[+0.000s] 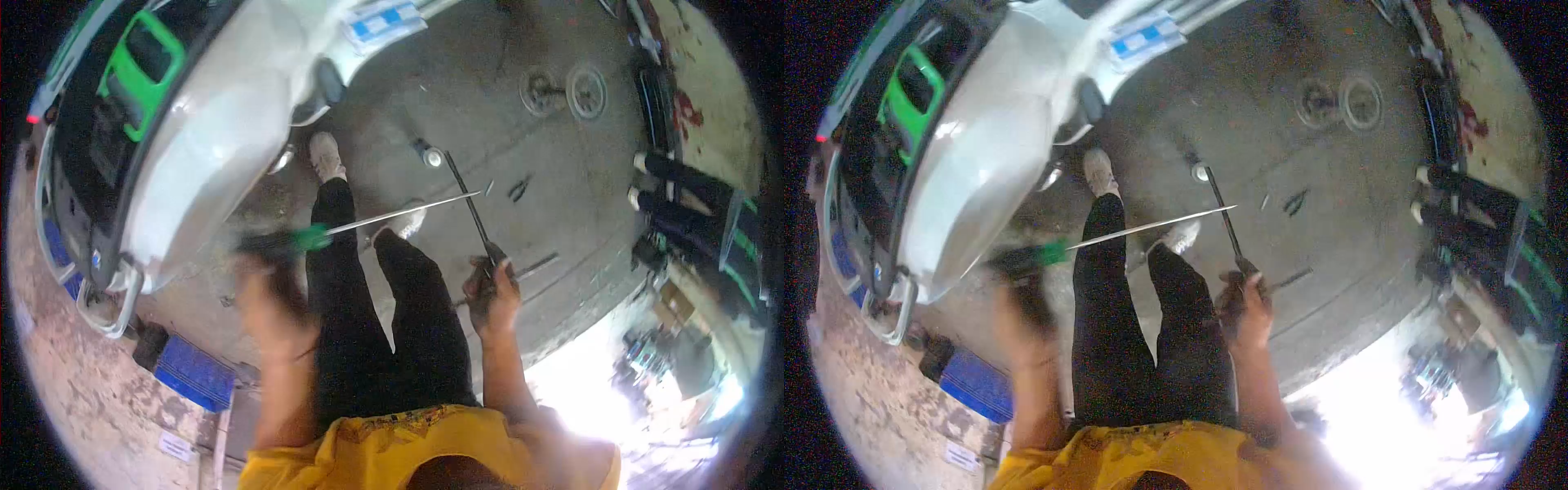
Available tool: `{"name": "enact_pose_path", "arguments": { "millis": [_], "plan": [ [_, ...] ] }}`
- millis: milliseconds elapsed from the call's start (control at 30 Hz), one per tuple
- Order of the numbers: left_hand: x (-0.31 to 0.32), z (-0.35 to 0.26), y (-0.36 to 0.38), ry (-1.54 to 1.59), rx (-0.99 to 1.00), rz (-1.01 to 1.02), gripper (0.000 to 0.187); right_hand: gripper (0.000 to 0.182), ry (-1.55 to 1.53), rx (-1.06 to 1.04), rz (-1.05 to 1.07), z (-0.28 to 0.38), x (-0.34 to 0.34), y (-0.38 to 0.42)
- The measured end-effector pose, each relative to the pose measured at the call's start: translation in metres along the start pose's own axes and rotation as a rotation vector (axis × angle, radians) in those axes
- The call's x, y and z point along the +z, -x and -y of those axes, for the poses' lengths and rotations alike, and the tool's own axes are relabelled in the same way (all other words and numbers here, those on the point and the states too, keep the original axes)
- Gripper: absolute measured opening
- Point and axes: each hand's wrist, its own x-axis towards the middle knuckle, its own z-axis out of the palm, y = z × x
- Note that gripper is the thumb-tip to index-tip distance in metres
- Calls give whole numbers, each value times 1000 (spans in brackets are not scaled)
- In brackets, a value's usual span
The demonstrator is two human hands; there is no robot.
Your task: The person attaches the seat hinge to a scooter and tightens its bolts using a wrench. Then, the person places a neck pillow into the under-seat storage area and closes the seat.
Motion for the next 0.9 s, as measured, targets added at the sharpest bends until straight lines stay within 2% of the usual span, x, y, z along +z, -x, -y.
{"name": "enact_pose_path", "arguments": {
  "millis": [33, 67, 100, 133, 200, 233, 267, 300, 333, 400, 433, 500, 567, 633, 700, 733, 767, 833, 867, 900],
  "plan": [
    [18, 44, 9, 192, -274, -48, 46, 51, -17, 6, -25, -7, -4, -6],
    [32, 83, 19, 208, -418, -11, 43, 51, -19, 41, -44, -13, -6, -17],
    [42, 131, 15, 311, -393, 53, 42, 50, -19, 78, -63, -18, -1, -29],
    [49, 151, 37, 222, -516, -20, 39, 50, -35, 85, -82, -28, -7, -40],
    [68, 182, 52, 92, -633, 81, 31, 52, -106, -15, -181, -42, -7, -78],
    [74, 206, 57, 124, -559, 183, 26, 52, -125, -11, -193, -35, -6, -92],
    [75, 225, 53, 61, -538, 242, 27, 43, 8, 0, -199, -24, -5, -106],
    [79, 239, 46, 1, -519, 295, 28, 35, 147, 16, -202, -15, -6, -122],
    [84, 250, 39, -16, -523, 295, 28, 35, 135, 27, -208, -17, -15, -146],
    [96, 271, 25, -515, -348, 651, 32, 19, 378, -274, -200, -32, -41, -196],
    [113, 272, 15, -530, -339, 652, 32, 19, 362, -270, -197, -28, -47, -217],
    [151, 279, -3, -807, -293, 909, 42, 16, 373, -362, -69, -20, -55, -258],
    [170, 317, -23, -764, -238, 952, 48, 17, 333, -270, -9, -18, -60, -292],
    [201, 330, -37, -706, -177, 1025, 54, 18, 290, -202, 31, -9, -63, -316],
    [235, 331, -50, -754, -532, 1109, 56, 18, 421, -304, -16, 4, -63, -335],
    [247, 338, -60, -766, -505, 1112, 56, 18, 490, -415, 29, 11, -62, -349],
    [250, 347, -66, -736, -456, 1089, 52, 18, 470, -426, 32, 18, -64, -360],
    [228, 374, -84, -763, -382, 1033, 45, 29, 447, -220, 65, 41, -65, -365],
    [220, 381, -100, -810, -333, 1006, 42, 29, 414, -244, 39, 58, -71, -368],
    [237, 362, -102, -870, -382, 888, 39, 30, 472, -253, 47, 72, -78, -370]
  ]
}}
